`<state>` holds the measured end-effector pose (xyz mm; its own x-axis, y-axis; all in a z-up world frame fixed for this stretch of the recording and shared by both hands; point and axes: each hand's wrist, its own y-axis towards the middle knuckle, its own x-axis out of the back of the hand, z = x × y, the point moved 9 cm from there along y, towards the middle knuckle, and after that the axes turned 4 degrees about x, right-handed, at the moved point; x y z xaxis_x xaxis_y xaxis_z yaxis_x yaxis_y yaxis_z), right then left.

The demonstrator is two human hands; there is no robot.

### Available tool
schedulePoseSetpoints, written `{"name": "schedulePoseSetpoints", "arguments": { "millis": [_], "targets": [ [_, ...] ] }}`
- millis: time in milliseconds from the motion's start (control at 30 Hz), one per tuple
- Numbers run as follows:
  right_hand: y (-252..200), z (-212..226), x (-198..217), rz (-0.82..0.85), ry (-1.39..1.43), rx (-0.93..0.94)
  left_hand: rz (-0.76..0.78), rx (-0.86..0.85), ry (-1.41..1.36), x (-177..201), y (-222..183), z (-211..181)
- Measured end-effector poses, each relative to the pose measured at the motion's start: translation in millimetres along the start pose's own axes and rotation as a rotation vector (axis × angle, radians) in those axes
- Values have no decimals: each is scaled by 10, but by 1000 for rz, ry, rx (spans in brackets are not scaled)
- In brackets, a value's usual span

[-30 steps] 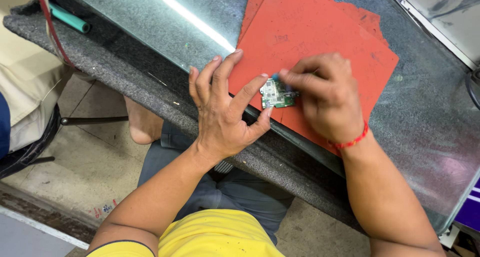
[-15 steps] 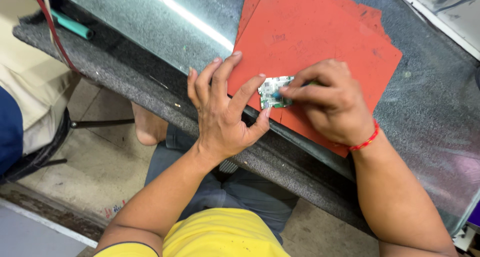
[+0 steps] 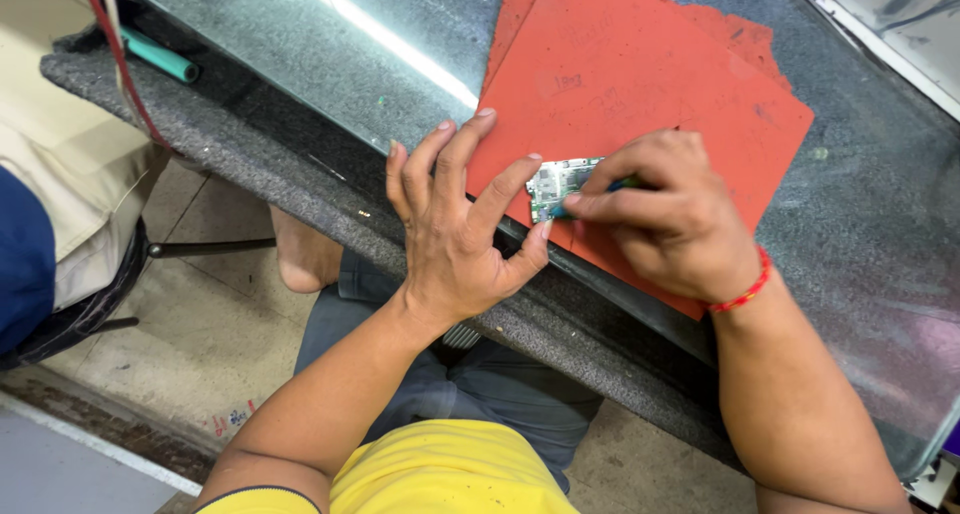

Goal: The person cleans a small green circuit board by scraping it with a blue handheld tool while holding it on a red protective mat.

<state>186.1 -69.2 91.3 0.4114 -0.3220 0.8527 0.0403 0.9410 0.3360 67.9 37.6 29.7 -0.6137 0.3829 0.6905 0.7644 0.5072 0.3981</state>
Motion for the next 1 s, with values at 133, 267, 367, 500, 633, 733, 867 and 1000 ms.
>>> {"name": "schedulePoseSetpoints", "arguments": {
  "millis": [133, 267, 367, 500, 633, 733, 867, 1000],
  "targets": [
    [58, -192, 101, -99, 8, -175, -12, 2, -1, 17, 7, -13],
    [160, 159, -44, -52, -44, 23, -4, 8, 4, 1, -6, 13],
    [182, 13, 44, -72, -36, -64, -24, -8, 9, 18, 17, -11],
    [114, 53, 10, -32, -4, 5, -6, 11, 6, 4, 7, 6],
    [-12, -72, 52, -33, -30, -45, -4, 5, 15, -5, -8, 14],
    [-54, -298, 165, -30, -41, -78, -18, -12, 4, -18, 1, 9],
    [-61, -241, 135, 4, 48, 39, -7, -4, 21, -41, -6, 28],
    [-53, -329, 193, 12, 26, -21, -30, -18, 4, -8, 9, 16]
  ]
}}
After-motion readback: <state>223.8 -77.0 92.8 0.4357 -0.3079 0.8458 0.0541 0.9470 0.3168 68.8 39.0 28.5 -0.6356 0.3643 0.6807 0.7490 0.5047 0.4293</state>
